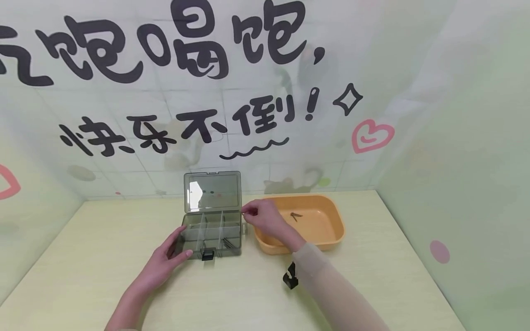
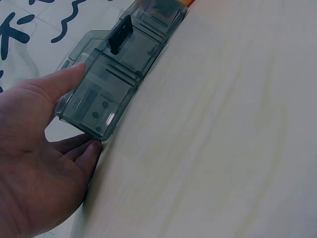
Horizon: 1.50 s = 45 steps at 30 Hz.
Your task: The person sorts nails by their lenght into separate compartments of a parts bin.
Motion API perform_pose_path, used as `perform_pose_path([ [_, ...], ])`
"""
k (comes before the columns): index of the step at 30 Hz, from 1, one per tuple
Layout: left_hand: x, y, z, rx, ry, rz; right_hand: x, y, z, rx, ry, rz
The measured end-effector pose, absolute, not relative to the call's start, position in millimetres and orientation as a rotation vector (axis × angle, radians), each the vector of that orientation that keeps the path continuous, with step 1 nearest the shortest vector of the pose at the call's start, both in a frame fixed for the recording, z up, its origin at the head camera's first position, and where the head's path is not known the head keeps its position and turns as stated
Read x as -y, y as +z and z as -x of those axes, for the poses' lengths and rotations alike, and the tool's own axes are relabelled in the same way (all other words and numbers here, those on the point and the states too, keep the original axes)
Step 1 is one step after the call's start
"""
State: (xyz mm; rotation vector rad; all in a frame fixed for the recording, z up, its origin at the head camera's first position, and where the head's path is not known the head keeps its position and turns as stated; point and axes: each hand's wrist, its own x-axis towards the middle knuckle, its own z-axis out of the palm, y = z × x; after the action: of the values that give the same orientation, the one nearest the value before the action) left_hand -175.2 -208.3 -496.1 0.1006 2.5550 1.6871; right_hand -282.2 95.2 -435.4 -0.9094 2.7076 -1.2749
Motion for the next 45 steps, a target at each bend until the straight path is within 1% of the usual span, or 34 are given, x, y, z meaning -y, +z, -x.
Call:
perform_pose_path([
  [10,209,-496,175,-2.543,1.697,-0.093,-70,-437,275,-2.561,-1.362,0.84],
  [16,208,-497,175,-2.529,1.719,-0.089,-54,-440,272,-2.581,-1.299,0.902],
  [23,208,-497,175,-2.533,1.718,-0.092,-38,-440,264,-2.56,-1.266,0.914],
  [45,210,-498,176,-2.531,1.716,-0.075,-18,-442,257,-2.574,-1.213,1.028],
])
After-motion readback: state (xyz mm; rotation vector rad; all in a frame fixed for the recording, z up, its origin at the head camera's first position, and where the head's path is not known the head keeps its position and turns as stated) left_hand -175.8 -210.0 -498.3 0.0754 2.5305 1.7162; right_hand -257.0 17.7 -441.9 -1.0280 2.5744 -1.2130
